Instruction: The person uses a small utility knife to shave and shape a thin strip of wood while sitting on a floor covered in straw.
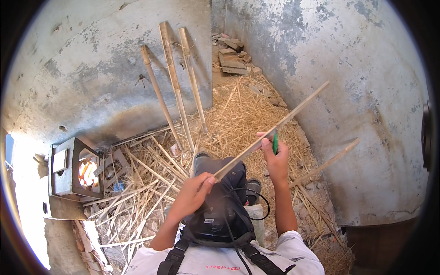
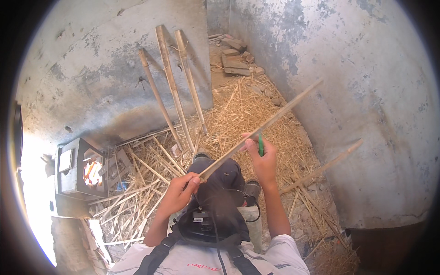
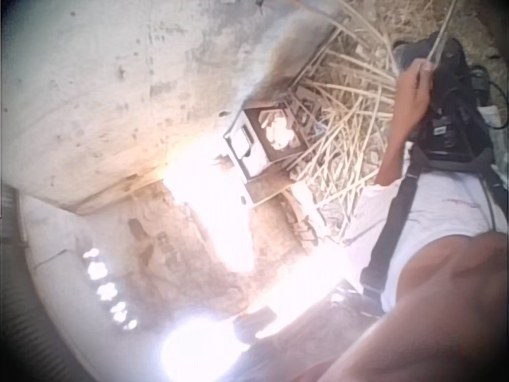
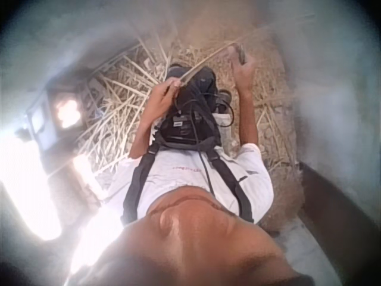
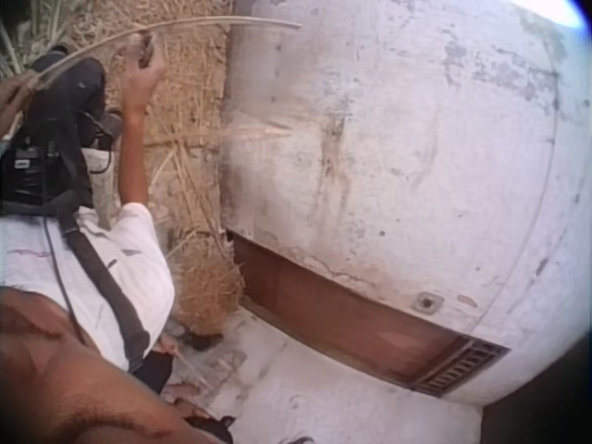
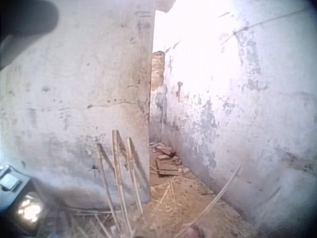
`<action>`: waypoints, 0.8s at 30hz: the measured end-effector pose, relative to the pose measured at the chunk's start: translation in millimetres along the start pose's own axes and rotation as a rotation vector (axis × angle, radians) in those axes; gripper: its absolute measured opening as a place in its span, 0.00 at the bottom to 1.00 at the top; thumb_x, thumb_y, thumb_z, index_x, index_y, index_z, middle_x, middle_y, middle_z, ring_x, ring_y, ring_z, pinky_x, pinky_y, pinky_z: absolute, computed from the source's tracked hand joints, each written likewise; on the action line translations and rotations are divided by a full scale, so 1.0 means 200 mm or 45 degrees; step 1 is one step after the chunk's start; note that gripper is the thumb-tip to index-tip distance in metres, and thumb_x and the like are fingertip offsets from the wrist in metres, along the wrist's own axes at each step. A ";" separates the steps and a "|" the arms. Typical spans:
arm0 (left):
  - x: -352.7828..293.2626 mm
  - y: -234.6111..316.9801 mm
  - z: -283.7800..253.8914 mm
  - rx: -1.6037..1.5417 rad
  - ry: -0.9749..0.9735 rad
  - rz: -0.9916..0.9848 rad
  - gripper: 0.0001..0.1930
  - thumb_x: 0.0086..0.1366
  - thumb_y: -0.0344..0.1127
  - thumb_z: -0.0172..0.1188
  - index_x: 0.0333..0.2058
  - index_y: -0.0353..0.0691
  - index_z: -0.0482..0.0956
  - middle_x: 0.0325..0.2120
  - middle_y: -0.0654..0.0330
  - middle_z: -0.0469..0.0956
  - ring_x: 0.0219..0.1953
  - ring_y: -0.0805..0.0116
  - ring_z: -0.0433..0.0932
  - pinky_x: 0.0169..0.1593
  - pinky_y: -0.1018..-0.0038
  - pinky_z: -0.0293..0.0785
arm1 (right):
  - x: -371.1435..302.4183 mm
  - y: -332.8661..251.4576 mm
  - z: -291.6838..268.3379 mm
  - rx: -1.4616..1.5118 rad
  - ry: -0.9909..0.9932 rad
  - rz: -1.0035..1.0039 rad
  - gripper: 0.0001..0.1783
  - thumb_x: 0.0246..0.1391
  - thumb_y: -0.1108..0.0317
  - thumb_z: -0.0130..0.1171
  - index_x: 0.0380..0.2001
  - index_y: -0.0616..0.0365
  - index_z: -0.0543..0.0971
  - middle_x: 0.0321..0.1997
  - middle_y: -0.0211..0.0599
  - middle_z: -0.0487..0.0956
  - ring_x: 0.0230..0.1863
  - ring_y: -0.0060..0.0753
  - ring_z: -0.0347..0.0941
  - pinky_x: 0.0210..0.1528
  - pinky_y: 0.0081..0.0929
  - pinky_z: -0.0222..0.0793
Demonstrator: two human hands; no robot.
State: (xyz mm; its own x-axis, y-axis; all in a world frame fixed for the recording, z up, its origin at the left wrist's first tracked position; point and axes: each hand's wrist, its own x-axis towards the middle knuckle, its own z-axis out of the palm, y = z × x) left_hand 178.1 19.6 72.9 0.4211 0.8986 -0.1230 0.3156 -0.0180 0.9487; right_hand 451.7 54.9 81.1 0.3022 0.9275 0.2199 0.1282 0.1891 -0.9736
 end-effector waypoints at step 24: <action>0.01 0.10 0.07 0.319 0.404 0.366 0.09 0.76 0.31 0.60 0.44 0.32 0.86 0.24 0.53 0.76 0.24 0.60 0.75 0.31 0.67 0.69 | -0.14 0.02 0.07 -0.884 -0.103 -0.867 0.17 0.64 0.52 0.68 0.36 0.56 0.85 0.24 0.31 0.82 0.20 0.34 0.78 0.23 0.32 0.70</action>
State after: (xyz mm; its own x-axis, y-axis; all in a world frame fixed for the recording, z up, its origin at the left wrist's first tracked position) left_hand 197.7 15.2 87.9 0.2537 0.9302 0.2652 0.4361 -0.3547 0.8271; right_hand 431.0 34.6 69.3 -0.1051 0.7144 0.6918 0.7872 0.4849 -0.3811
